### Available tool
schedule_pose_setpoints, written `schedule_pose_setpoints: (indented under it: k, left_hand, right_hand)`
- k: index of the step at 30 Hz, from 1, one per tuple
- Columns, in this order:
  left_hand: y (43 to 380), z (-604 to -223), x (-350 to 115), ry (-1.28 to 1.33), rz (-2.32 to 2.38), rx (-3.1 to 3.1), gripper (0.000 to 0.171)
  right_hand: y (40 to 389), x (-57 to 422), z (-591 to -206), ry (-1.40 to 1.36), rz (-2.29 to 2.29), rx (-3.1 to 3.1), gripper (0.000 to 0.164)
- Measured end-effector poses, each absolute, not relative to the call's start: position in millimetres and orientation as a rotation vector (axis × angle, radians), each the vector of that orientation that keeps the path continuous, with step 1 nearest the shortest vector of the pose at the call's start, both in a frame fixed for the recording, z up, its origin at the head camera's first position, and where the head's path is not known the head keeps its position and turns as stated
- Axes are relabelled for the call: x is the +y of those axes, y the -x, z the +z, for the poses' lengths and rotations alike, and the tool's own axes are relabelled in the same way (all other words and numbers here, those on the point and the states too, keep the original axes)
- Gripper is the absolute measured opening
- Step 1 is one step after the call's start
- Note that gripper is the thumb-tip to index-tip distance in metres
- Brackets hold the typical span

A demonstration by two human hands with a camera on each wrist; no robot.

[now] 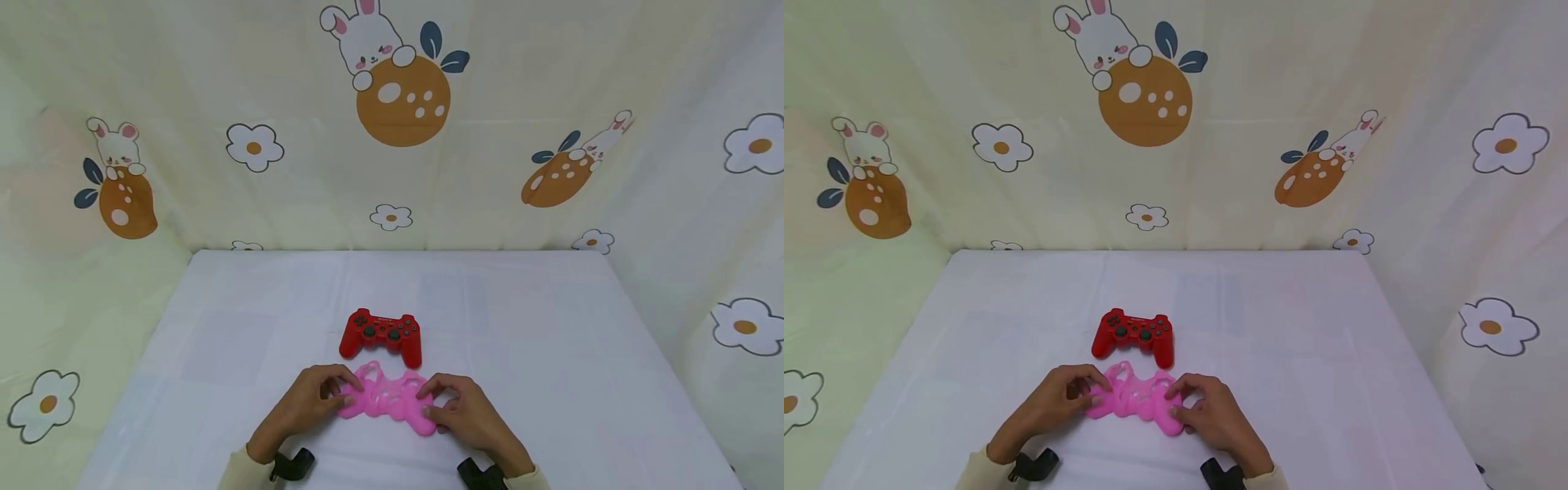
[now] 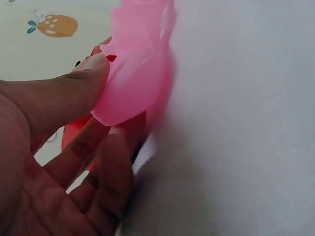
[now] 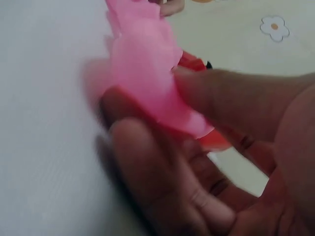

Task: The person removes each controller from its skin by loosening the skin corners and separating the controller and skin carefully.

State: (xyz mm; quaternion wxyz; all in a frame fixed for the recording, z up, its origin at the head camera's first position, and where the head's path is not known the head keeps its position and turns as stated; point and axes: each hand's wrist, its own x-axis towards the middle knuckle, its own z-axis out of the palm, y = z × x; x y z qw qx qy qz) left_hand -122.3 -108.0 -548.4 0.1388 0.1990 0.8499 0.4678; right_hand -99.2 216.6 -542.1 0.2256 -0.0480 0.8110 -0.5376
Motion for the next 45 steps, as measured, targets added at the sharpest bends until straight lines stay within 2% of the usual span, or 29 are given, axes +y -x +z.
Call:
schedule_pose_setpoints:
  k: [12,23,31,45]
  left_hand:
    - [126,-562,-106,-0.453,1.508,2.394,0.029]
    - [119,-559,-99,-0.321,1.614,2.392,0.029]
    - [123,-536,-77,-0.451,1.750,2.398,0.030]
    - [161,-503,-9,-0.596,1.826,2.445,0.030]
  right_hand:
    - [95,228,-550,0.099,-1.656,2.124,0.025]
    - [94,232,-549,0.066,-1.754,2.074,0.030]
    - [95,250,-521,0.070,-1.729,2.190,0.033]
    - [109,311,-477,0.149,-1.724,2.416,0.035]
